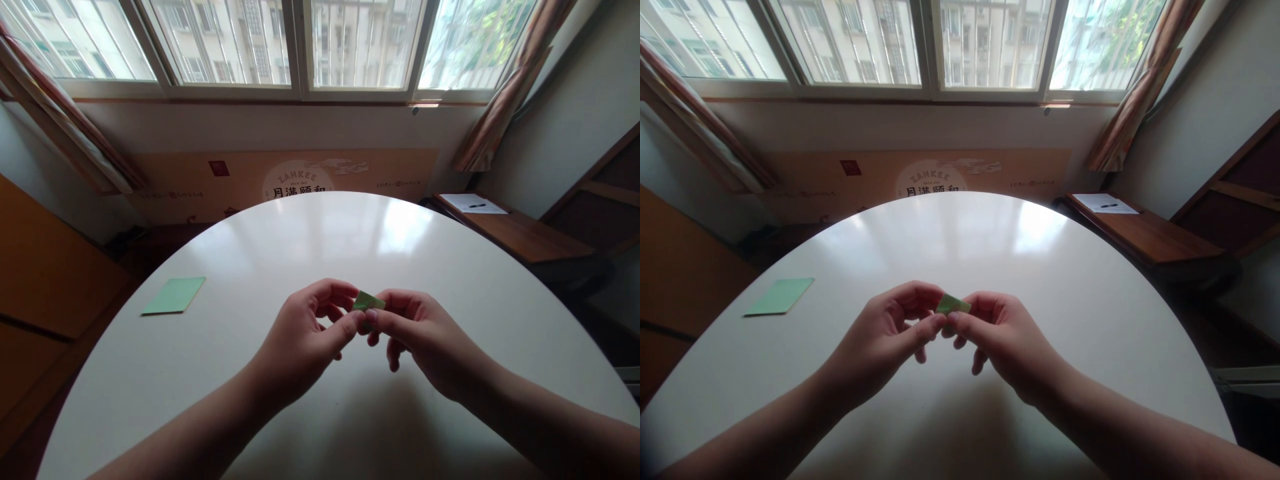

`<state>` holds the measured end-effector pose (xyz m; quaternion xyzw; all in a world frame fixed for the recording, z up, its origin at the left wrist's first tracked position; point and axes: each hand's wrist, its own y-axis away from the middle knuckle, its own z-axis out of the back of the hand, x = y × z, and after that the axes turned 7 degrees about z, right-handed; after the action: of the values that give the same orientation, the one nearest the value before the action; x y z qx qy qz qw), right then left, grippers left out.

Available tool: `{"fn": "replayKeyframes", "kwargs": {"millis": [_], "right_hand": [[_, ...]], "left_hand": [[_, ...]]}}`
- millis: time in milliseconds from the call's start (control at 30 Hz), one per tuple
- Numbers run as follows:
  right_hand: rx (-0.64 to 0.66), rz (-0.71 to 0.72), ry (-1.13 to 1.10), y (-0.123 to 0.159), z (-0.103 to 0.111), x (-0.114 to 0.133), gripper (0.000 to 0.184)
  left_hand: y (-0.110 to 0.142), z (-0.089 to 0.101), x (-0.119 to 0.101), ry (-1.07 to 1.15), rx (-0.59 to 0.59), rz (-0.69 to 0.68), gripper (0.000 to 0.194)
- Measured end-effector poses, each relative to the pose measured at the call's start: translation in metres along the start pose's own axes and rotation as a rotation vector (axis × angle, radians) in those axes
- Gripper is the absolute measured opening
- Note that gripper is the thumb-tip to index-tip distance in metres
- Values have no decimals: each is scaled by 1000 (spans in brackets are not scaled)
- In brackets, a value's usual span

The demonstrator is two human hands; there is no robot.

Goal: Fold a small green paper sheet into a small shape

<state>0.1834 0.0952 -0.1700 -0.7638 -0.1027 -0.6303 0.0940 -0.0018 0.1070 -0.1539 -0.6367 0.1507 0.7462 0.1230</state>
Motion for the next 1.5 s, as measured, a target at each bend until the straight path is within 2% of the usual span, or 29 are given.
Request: {"fn": "replayKeyframes", "kwargs": {"millis": [100,200,367,533,767,900,1100,1500], "right_hand": [[-9,-6,-8,0,1,-1,21],[11,-19,-2,-1,2,-2,24],[24,-20,16,0,2,-1,29],[47,-33,52,0,4,-1,27],[44,52,200,-6,10,-2,27],[30,17,153,-7,9,-2,25],[-9,-17,37,-6,7,-2,25],[72,-15,130,-4,6,-4,34]], "left_hand": [[-2,0,-1,4,31,38,16],[-4,0,1,56,14,72,14],[-6,0,4,144,29,116,17],[-7,1,2,136,19,156,18],[-10,7,-1,29,57,234,17],[-10,9,-1,87,65,271,20],[-9,10,-1,175,123,270,25],[-9,4,3,195,74,258,26]]}}
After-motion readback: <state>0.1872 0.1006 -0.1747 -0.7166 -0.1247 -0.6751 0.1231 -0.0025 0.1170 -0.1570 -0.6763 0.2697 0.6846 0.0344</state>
